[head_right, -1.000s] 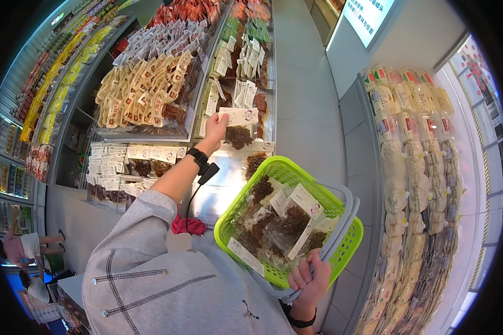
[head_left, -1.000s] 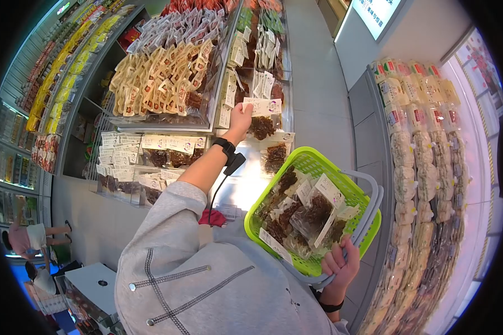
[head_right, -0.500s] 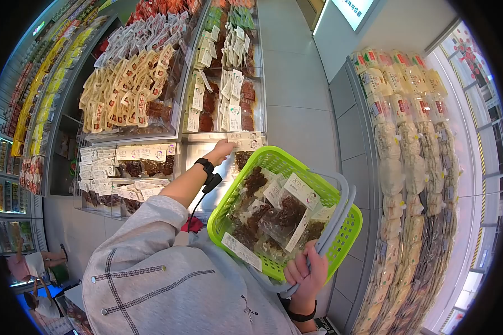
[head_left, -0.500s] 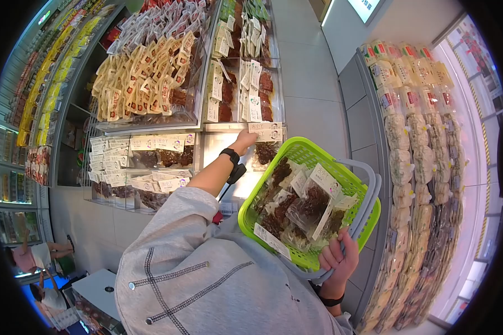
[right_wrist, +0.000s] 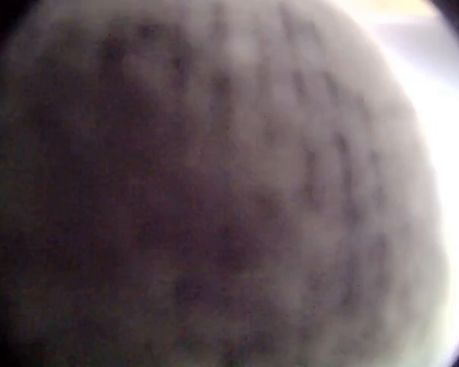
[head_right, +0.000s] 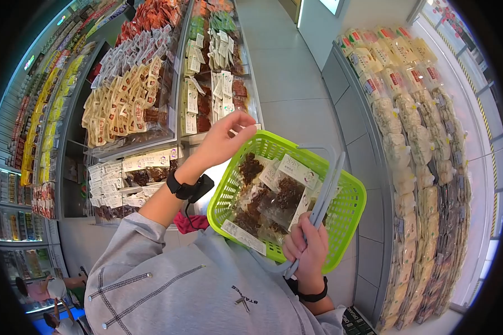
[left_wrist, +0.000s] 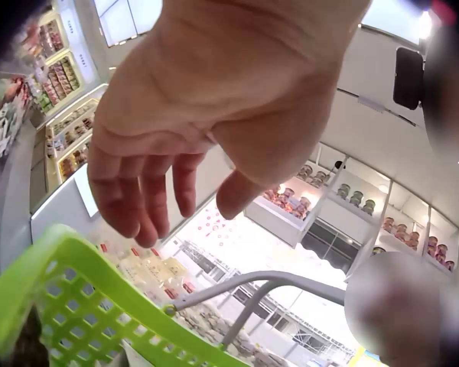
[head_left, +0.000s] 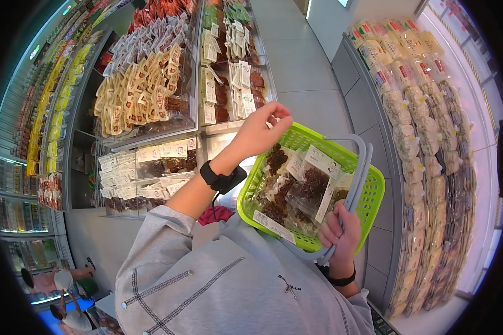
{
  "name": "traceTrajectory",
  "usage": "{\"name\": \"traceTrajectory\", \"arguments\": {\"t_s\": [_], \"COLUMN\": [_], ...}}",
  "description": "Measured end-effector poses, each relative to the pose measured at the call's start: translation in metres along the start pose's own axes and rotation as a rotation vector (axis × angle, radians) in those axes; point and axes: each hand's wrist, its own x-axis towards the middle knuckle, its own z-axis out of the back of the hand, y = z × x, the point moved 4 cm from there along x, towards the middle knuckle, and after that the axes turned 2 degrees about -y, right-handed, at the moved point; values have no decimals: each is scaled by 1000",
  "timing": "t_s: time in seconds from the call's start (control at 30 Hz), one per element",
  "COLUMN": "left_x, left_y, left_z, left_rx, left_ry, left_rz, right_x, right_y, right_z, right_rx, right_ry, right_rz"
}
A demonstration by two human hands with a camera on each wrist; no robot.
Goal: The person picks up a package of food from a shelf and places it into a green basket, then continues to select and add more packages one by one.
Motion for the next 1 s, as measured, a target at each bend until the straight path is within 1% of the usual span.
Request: {"name": "traceTrajectory", "arguments": {"t_s": [0.07, 0.13, 0.23, 0.33, 0.37, 0.47, 0.57, 0.67, 0.77, 0.97, 1.0], "left_x": [-24, -43, -46, -32, -30, -26, -25, -19, -20, -15, -16], "left_y": [-11, 25, 43, 45, 44, 60, 66, 72, 71, 56, 59], "left_z": [-37, -74, -94, -101, -103, -116, -121, -121, -120, -112, -114], "left_rx": [139, 491, 617, 544, 531, 573, 683, 652, 656, 533, 544], "left_ry": [332, 485, 621, 481, 470, 620, 469, 341, 321, 440, 392], "left_rz": [91, -97, 140, 127, 173, 171, 96, 79, 107, 275, 226], "right_x": [0, -2, -1, -1, 0, -1, -1, 0, 0, 1, 2], "right_y": [-1, -1, -4, -5, -5, -6, -5, -4, -5, -4, -4], "right_z": [-2, -3, -1, 2, 3, 4, 1, -1, 2, 3, 3], "right_rx": [-3, -6, 14, 37, 46, 53, 37, 32, 28, 37, 40], "right_ry": [-3, 10, 34, 35, 33, 49, 49, 52, 51, 50, 56], "right_rz": [-5, -14, -14, -11, -13, -13, 0, 11, 6, 3, 2]}}
